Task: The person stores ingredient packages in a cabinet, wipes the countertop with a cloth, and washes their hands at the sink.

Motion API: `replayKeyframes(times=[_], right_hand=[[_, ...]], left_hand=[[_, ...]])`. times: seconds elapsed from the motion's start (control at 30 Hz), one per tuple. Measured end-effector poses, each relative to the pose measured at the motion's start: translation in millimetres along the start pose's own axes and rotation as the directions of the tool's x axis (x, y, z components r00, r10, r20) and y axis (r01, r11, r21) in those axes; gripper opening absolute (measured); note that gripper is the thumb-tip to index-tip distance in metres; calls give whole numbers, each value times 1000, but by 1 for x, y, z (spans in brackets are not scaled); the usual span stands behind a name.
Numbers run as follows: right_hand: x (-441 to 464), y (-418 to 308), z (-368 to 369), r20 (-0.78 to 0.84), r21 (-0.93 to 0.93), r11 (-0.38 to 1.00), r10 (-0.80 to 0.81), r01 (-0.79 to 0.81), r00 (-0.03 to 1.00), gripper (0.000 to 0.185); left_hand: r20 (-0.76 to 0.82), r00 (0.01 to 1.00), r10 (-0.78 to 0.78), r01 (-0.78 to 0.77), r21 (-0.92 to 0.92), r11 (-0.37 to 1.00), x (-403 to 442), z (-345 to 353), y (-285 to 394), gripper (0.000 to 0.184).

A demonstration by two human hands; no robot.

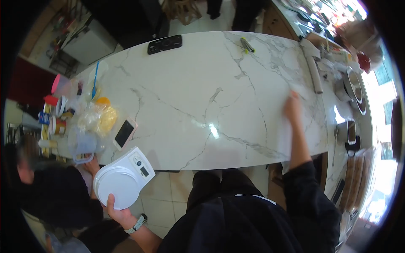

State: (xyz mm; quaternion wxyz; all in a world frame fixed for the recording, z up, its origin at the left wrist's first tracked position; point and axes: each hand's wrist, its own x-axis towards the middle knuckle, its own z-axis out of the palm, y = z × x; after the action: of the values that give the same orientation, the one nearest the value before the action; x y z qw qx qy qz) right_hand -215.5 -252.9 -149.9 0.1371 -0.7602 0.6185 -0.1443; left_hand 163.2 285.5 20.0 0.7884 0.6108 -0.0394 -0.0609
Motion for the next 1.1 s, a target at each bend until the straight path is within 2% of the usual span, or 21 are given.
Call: replayKeyframes(times=[0.03, 0.07, 0.17, 0.2, 0.23, 0.3, 0.37, 0.4, 0.47, 0.5, 0.6, 0.7, 0.73, 0.77, 0.8, 0.83, 0.87, 0.93, 1.0, 1.03, 1.1], right_hand=[[-28, -77, -2, -213, -56, 970, -241, 235, 947, 19], [-47, -143, 0, 213, -163, 971, -137, 174, 967, 19], [-153, -283, 54, 259, 473, 876, -239, 93, 936, 24], [-189, -315, 49, 462, 399, 904, -342, 152, 818, 25], [-236, -324, 69, 241, 496, 794, -514, 351, 823, 26], [-282, -311, 71, -159, 463, 603, -664, 650, 730, 20], [-283, -277, 29, 258, 522, 805, -464, 282, 848, 15], [-287, -237, 30, 30, 211, 814, -558, 541, 829, 13], [-267, -161, -4, 106, -143, 962, -218, 232, 970, 27], [-250, -111, -22, 69, -458, 866, -192, 202, 979, 35], [-222, -9, -67, -364, -175, 967, 111, -185, 925, 35], [-199, -32, -48, -347, -181, 973, 76, -146, 935, 28], [-200, -92, -41, -108, -133, 956, 249, -262, 962, 21], [-211, -134, -16, 61, -257, 963, 104, -85, 993, 18], [-234, -189, 11, -20, -241, 969, -58, 52, 998, 19], [-260, -237, 34, 64, 78, 994, -83, 77, 995, 18], [-285, -278, 40, 332, -126, 843, -460, 522, 823, 19], [-310, -315, 61, -133, 216, 708, -661, 673, 738, 16], [-264, -288, 53, 173, 143, 875, -483, 463, 858, 15], [-228, -267, 15, 125, 270, 948, -210, 171, 970, 14], [-176, -151, -5, 50, -132, 987, -84, 90, 995, 21]], left_hand=[[37, 999, -6, 6, -8, 1000, 10, 4, 1, 53], [76, 997, -17, 17, -2, 1000, 20, 10, 2, 53], [73, 995, -62, 60, 31, 998, 46, 19, 6, 53], [93, 994, -55, 53, 26, 998, 57, 19, 6, 54], [111, 993, -50, 47, 22, 999, 67, 18, 6, 54], [161, 984, -70, 70, 6, 998, 86, 18, 7, 54], [203, 975, -89, 94, -12, 996, 104, 14, 6, 53], [212, 971, -107, 116, -30, 993, 112, 11, 4, 53], [233, 964, -128, 144, -52, 988, 123, 12, 3, 53], [234, 966, -113, 124, -33, 992, 123, 16, 4, 52], [271, 956, -111, 114, 4, 993, 132, 17, 6, 51], [339, 936, -96, 101, 3, 995, 135, 21, 1, 50], [383, 920, -79, 84, 5, 996, 136, 23, 1, 49], [386, 919, -77, 84, -1, 997, 136, 28, 0, 49], [412, 908, -76, 98, -31, 995, 133, 33, -3, 47], [437, 896, -74, 112, -62, 992, 132, 40, -5, 45], [438, 896, -72, 111, -63, 992, 131, 45, -8, 45], [389, 918, -73, 95, -38, 995, 128, 57, -16, 46], [388, 918, -80, 98, -27, 995, 123, 66, -17, 46], [384, 920, -84, 99, -19, 995, 120, 71, -17, 47], [411, 908, -84, 90, 3, 996, 115, 73, -9, 49]])
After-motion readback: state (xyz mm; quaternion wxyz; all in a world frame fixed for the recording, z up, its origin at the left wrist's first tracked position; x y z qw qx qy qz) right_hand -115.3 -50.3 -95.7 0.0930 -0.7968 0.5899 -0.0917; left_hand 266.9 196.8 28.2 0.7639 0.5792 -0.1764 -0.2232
